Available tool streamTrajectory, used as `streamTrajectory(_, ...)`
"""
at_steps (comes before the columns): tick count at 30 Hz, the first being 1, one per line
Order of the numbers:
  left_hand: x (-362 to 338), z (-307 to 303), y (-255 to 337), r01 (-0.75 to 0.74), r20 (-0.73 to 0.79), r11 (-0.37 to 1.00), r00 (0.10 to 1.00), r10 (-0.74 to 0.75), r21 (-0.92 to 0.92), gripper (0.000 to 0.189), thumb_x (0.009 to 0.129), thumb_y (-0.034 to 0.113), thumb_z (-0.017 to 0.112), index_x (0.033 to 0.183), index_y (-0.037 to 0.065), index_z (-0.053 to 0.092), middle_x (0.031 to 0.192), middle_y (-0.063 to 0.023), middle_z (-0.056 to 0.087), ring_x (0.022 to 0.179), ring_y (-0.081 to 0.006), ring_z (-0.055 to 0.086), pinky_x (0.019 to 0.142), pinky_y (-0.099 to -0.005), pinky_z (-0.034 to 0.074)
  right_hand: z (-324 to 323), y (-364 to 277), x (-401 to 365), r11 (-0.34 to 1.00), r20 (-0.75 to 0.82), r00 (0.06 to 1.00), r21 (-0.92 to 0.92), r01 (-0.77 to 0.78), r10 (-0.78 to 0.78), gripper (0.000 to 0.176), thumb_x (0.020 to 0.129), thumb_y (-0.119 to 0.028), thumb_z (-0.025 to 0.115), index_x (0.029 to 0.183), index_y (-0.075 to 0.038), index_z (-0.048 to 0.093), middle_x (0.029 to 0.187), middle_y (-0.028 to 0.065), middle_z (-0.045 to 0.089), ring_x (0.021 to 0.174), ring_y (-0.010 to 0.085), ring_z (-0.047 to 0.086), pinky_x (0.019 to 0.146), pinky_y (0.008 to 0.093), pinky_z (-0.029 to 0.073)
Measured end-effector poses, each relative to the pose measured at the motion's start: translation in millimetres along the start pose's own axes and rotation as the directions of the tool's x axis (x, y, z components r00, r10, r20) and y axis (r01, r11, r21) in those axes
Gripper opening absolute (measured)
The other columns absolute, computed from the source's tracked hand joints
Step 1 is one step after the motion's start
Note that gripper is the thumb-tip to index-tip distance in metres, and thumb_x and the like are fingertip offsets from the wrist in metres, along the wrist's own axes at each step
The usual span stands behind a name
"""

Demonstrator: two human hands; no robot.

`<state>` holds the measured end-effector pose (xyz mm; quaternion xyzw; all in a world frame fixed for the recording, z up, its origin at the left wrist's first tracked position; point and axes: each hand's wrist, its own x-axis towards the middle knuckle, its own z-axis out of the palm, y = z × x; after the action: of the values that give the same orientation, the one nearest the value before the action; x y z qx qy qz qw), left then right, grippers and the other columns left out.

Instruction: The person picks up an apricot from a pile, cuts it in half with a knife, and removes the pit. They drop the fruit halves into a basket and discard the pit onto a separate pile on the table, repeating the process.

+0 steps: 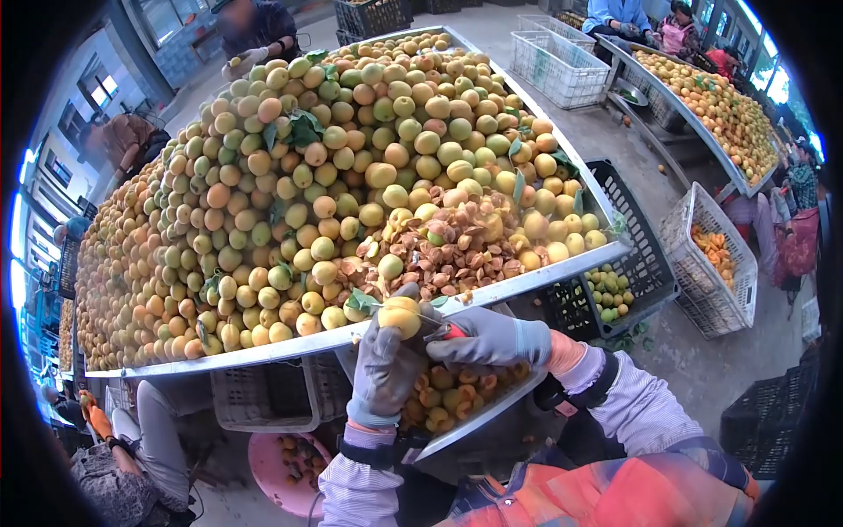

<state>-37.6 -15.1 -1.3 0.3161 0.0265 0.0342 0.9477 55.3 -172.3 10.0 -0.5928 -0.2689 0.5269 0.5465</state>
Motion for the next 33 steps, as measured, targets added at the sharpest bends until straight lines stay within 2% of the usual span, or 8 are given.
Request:
streamTrajectory(8, -4, 1, 40, 0.099, -0.038, 0.733, 0.994, -0.100, 0.673, 0.059, 0.082, 0.018, 0.068, 0.130, -0.004, 0.042, 0.103, -0.0052, 0.059, 0.093, -0.0106, 0.056, 0.086, -0.0221, 0.042, -14, 31, 11, 0.970, 0.016, 0.991, -0.204, 0.132, -0.132, 0.034, 0.088, -0.037, 0.061, 0.076, -0.005, 0.056, 0.069, -0.0026, 0.049, 0.067, 0.0066, 0.041, 0.060, 0.0249, 0.038)
streamTrajectory(10, -4, -1, 39, 0.114, -0.051, 0.758, 0.993, -0.106, 0.642, 0.058, 0.081, 0.017, 0.068, 0.129, -0.004, 0.042, 0.103, -0.0049, 0.059, 0.092, -0.0100, 0.056, 0.085, -0.0215, 0.042, -15, 26, 10, 0.927, -0.002, 1.000, -0.374, -0.010, 0.009, 0.028, 0.088, -0.029, 0.064, 0.100, -0.004, 0.063, 0.085, -0.0044, 0.059, 0.078, 0.0045, 0.049, 0.069, 0.0218, 0.042)
streamTrajectory(13, -5, -2, 27, 0.059, -0.058, 0.838, 0.998, -0.033, 0.543, 0.057, 0.081, 0.017, 0.069, 0.128, -0.003, 0.043, 0.102, -0.0047, 0.059, 0.090, -0.0092, 0.055, 0.083, -0.0208, 0.043, -7, 16, 5, 0.995, 0.020, 0.998, -0.084, 0.059, -0.058, 0.031, 0.088, -0.030, 0.063, 0.104, -0.004, 0.062, 0.089, -0.0043, 0.059, 0.080, 0.0049, 0.048, 0.070, 0.0229, 0.043)
streamTrajectory(17, 0, -11, 10, -0.026, -0.039, 0.873, 0.998, 0.051, 0.487, 0.064, 0.084, 0.034, 0.066, 0.129, -0.002, 0.040, 0.103, -0.0050, 0.055, 0.092, -0.0128, 0.054, 0.084, -0.0249, 0.045, -5, 12, 5, 0.989, 0.009, 0.996, -0.114, 0.095, -0.094, 0.031, 0.088, -0.030, 0.063, 0.104, -0.004, 0.062, 0.092, -0.0039, 0.060, 0.082, 0.0047, 0.048, 0.071, 0.0236, 0.043)
streamTrajectory(20, -2, -5, 12, 0.012, -0.068, 0.931, 0.998, 0.013, 0.364, 0.061, 0.085, 0.037, 0.064, 0.127, -0.002, 0.043, 0.104, -0.0055, 0.056, 0.091, -0.0133, 0.055, 0.085, -0.0263, 0.045, -8, 25, 9, 0.990, -0.001, 0.993, -0.080, 0.120, -0.120, 0.029, 0.088, -0.031, 0.063, 0.093, -0.002, 0.062, 0.074, -0.0014, 0.057, 0.070, 0.0082, 0.047, 0.064, 0.0256, 0.042)
streamTrajectory(22, -1, -3, 20, 0.002, -0.070, 0.747, 0.996, 0.059, 0.665, 0.046, 0.085, 0.023, 0.063, 0.120, -0.004, 0.051, 0.098, -0.0043, 0.061, 0.088, -0.0105, 0.056, 0.082, -0.0231, 0.045, -9, 20, 5, 0.967, -0.051, 0.982, -0.194, 0.167, -0.180, 0.029, 0.087, -0.032, 0.063, 0.087, -0.004, 0.062, 0.071, -0.0017, 0.056, 0.068, 0.0087, 0.046, 0.064, 0.0264, 0.042)
streamTrajectory(31, -3, -4, 27, 0.076, -0.127, 0.668, 0.991, 0.028, 0.740, 0.052, 0.077, 0.004, 0.070, 0.123, -0.006, 0.046, 0.106, -0.0084, 0.057, 0.094, -0.0126, 0.057, 0.082, -0.0237, 0.047, -24, 30, 6, 0.908, -0.077, 0.988, -0.409, 0.088, -0.131, 0.031, 0.083, -0.037, 0.065, 0.073, -0.008, 0.058, 0.062, 0.0025, 0.054, 0.062, 0.0117, 0.046, 0.059, 0.0276, 0.039)
streamTrajectory(33, -1, -7, 26, -0.021, -0.044, 0.429, 0.989, 0.142, 0.903, 0.055, 0.075, 0.003, 0.071, 0.122, -0.005, 0.045, 0.110, -0.0108, 0.055, 0.097, -0.0138, 0.056, 0.084, -0.0250, 0.047, -26, 29, 4, 0.904, -0.090, 0.991, -0.423, 0.053, -0.100, 0.030, 0.083, -0.037, 0.065, 0.074, -0.009, 0.058, 0.062, 0.0030, 0.054, 0.060, 0.0120, 0.046, 0.058, 0.0276, 0.039)
